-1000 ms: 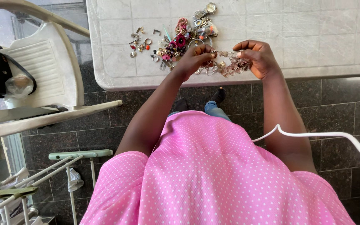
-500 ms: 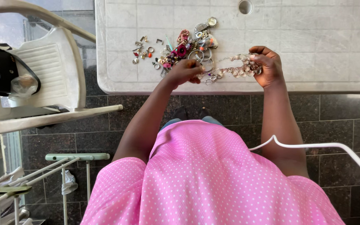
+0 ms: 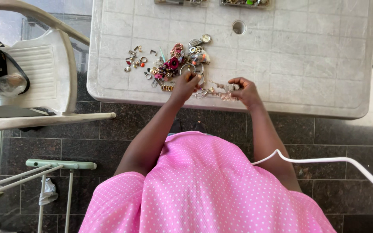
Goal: The person sits at a white table covered with costume jewelry and handles the pieces one at a time. They pick up necklaces, hold them up and untangle the chains, sort through rings, brooches and earrings, and move pieces into separate groups on the table, at one point placing items into a tray at the far edge.
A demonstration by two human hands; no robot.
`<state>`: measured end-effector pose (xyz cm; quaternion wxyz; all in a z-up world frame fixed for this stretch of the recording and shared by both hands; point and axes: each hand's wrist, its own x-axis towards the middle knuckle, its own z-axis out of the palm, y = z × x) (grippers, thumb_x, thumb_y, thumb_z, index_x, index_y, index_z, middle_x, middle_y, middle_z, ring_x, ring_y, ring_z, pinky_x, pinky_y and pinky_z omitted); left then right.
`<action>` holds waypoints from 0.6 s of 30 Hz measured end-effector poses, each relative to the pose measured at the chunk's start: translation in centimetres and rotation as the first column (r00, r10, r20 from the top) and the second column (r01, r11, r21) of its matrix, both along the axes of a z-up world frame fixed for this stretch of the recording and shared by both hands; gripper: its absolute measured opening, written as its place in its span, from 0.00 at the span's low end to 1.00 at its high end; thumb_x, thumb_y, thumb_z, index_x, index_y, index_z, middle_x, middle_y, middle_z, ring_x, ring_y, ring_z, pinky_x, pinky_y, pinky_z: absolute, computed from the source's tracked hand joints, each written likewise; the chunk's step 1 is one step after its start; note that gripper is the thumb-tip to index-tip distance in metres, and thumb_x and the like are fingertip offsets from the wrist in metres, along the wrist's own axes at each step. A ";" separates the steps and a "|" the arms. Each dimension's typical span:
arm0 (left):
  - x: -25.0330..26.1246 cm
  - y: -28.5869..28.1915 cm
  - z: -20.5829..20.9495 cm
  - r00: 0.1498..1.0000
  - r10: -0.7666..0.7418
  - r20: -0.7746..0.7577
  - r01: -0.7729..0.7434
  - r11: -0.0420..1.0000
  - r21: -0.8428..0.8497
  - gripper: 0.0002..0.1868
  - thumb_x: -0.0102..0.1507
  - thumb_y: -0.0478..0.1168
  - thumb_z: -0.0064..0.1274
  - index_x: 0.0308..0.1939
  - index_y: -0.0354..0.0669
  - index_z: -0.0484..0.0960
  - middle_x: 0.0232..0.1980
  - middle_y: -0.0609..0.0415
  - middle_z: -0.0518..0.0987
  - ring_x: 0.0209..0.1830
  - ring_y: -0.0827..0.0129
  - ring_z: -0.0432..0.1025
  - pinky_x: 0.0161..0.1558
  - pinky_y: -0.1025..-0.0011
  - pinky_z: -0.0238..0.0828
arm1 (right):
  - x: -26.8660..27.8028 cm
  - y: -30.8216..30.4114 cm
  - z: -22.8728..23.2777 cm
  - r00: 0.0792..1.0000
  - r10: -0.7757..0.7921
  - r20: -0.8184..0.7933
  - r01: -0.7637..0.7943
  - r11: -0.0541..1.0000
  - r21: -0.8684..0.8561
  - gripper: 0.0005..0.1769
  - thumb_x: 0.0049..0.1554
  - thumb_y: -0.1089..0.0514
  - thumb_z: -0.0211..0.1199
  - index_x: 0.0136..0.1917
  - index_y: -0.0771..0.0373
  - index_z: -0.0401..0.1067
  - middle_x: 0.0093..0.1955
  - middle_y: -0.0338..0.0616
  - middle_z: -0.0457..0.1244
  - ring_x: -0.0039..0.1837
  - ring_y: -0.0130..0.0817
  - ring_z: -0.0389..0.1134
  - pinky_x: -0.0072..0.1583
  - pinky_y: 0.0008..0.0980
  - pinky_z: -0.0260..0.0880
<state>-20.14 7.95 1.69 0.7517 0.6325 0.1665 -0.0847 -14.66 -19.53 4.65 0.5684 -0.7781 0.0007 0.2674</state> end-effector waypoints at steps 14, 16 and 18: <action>-1.6 0.3 -12.4 0.999 0.001 0.038 -0.026 0.736 0.677 0.11 0.57 0.40 0.56 0.40 0.39 0.86 0.41 0.41 0.84 0.44 0.48 0.79 0.48 0.56 0.74 | 0.3 -1.0 -9.3 0.891 0.191 0.413 -0.007 0.913 -0.408 0.22 0.51 0.60 0.67 0.60 0.60 0.75 0.60 0.52 0.67 0.63 0.47 0.68 0.65 0.41 0.68; -1.5 0.1 -12.2 1.000 0.019 0.007 -0.019 0.734 0.679 0.11 0.58 0.40 0.56 0.41 0.40 0.86 0.42 0.42 0.84 0.43 0.49 0.79 0.48 0.56 0.75 | 0.6 -1.2 -9.5 0.908 0.181 0.377 -0.011 0.912 -0.411 0.22 0.51 0.59 0.67 0.60 0.59 0.75 0.60 0.52 0.67 0.62 0.46 0.69 0.64 0.41 0.69; -1.4 0.1 -11.9 0.999 0.035 0.001 -0.025 0.708 0.706 0.11 0.58 0.41 0.57 0.40 0.40 0.86 0.42 0.41 0.84 0.43 0.48 0.78 0.47 0.56 0.74 | 0.7 -1.4 -9.4 0.933 0.161 0.323 -0.016 0.913 -0.408 0.22 0.51 0.59 0.66 0.61 0.59 0.75 0.60 0.51 0.68 0.61 0.44 0.69 0.63 0.40 0.69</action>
